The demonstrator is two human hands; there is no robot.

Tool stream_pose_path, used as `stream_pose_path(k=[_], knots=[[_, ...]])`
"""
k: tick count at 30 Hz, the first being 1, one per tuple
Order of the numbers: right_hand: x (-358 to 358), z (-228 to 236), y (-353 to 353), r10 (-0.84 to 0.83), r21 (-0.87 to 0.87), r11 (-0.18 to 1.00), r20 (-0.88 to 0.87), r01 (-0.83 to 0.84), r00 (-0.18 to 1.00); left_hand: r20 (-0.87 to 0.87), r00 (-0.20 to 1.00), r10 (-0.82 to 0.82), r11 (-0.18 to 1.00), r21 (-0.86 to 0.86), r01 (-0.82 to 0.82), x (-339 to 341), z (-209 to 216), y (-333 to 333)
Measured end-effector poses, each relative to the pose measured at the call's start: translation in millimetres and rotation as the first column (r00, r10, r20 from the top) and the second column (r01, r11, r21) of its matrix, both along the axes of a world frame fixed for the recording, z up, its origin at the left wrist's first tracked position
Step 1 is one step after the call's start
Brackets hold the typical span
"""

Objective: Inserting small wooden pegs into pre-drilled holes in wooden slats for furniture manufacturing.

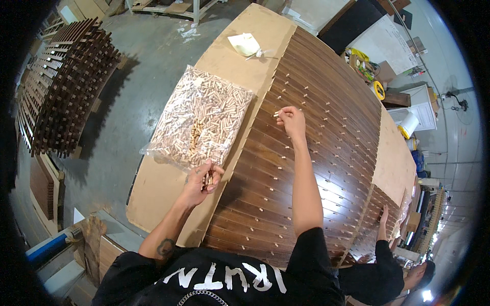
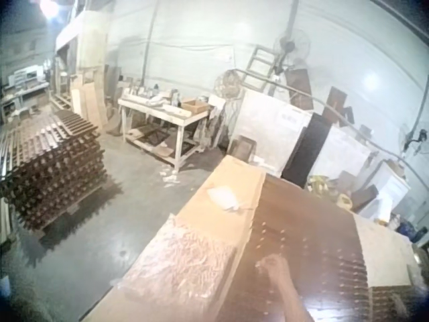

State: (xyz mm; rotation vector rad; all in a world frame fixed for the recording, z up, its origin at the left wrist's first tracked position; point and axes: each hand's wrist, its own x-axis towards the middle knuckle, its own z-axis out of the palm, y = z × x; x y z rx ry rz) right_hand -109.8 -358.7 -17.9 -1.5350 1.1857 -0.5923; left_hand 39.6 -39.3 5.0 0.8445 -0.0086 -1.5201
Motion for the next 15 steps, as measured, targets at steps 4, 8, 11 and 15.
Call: stream_pose_path(k=[4,8,11,15], knots=[[11.5,-26.9,-39.8,0.029,-0.209,0.972,-0.349,-0.108,0.937,0.092,0.996,0.014,0.999,0.039,-0.017,4.2,-16.0,5.6],[25.4,-28.2,-40.2,-0.021,-0.521,0.791,-0.546,-0.320,0.837,0.050,0.998,0.024,0.996,0.087,-0.028,16.2,-22.4,17.8],[29.6,-28.7,-34.5,0.021,-0.515,0.715,-0.660,-0.473,0.751,0.047,0.998,0.034,0.993,0.115,-0.039,20.1,-21.2,22.7],[40.8,-26.4,-37.9,-0.057,-0.504,0.744,-0.702,-0.438,0.710,0.035,0.999,0.015,0.991,0.132,-0.019,21.1,-19.5,22.0]])
